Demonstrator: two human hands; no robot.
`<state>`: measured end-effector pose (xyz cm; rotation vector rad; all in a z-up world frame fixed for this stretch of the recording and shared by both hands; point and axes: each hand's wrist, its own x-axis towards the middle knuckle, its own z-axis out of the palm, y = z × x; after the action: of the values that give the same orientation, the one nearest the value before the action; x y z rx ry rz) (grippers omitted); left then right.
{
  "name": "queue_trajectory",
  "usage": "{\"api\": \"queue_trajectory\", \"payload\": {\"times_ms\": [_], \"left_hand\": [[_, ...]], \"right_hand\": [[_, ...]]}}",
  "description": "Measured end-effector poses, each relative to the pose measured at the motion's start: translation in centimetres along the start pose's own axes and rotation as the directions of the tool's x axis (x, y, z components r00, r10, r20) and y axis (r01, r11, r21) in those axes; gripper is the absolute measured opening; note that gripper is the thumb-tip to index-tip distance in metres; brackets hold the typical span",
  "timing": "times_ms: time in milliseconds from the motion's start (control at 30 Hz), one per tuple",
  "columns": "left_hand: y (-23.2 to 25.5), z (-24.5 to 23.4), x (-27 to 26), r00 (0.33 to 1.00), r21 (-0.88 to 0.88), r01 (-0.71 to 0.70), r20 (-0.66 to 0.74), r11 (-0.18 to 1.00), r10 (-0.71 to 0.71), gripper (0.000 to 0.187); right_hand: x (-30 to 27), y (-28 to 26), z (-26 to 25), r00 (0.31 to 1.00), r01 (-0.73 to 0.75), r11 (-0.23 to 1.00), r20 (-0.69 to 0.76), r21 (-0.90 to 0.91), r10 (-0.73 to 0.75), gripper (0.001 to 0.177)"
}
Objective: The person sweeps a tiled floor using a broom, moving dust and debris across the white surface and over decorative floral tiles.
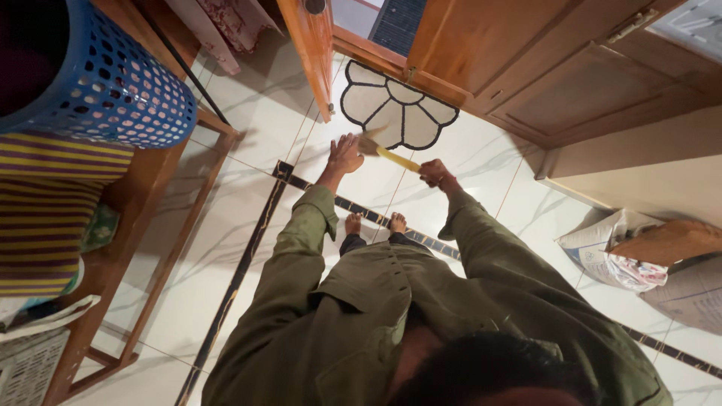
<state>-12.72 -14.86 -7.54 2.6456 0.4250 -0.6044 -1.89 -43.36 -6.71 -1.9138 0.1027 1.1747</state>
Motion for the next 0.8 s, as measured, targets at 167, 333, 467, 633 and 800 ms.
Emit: {"api": "queue_trajectory", "payload": {"times_ms": [167, 333, 467, 633, 800], "left_hand": [[1.5, -0.5, 0.2, 0.999, 0.003, 0.033, 0.014, 0.999, -0.033, 0.077], [2.3, -0.3, 0.2, 0.998, -0.022, 0.055, -0.008, 0.998, -0.055, 0.076], [2.6, -0.3, 0.0, 0.996, -0.042, 0.081, -0.018, 0.996, -0.082, 0.075], [3.5, -0.8, -0.4, 0.992, -0.028, 0.127, -0.006, 0.992, -0.127, 0.076], [3.3, 0.6, 0.2, 0.987, -0.037, 0.161, -0.008, 0.986, -0.161, 0.076]], "right_hand": [[1.4, -2.8, -2.6, 0.991, 0.131, 0.991, -0.012, 0.030, -0.131, 0.045], [2.7, -4.0, -4.3, 0.953, 0.277, 0.961, -0.129, 0.007, -0.274, 0.044], [4.6, -2.8, -4.5, 0.944, 0.300, 0.951, -0.120, -0.077, -0.307, 0.025], [6.6, 0.9, -3.9, 0.913, 0.353, 0.917, 0.144, 0.187, -0.381, 0.017], [4.8, -1.4, -3.5, 0.996, 0.070, 0.975, 0.069, -0.212, -0.057, 0.021]]}}
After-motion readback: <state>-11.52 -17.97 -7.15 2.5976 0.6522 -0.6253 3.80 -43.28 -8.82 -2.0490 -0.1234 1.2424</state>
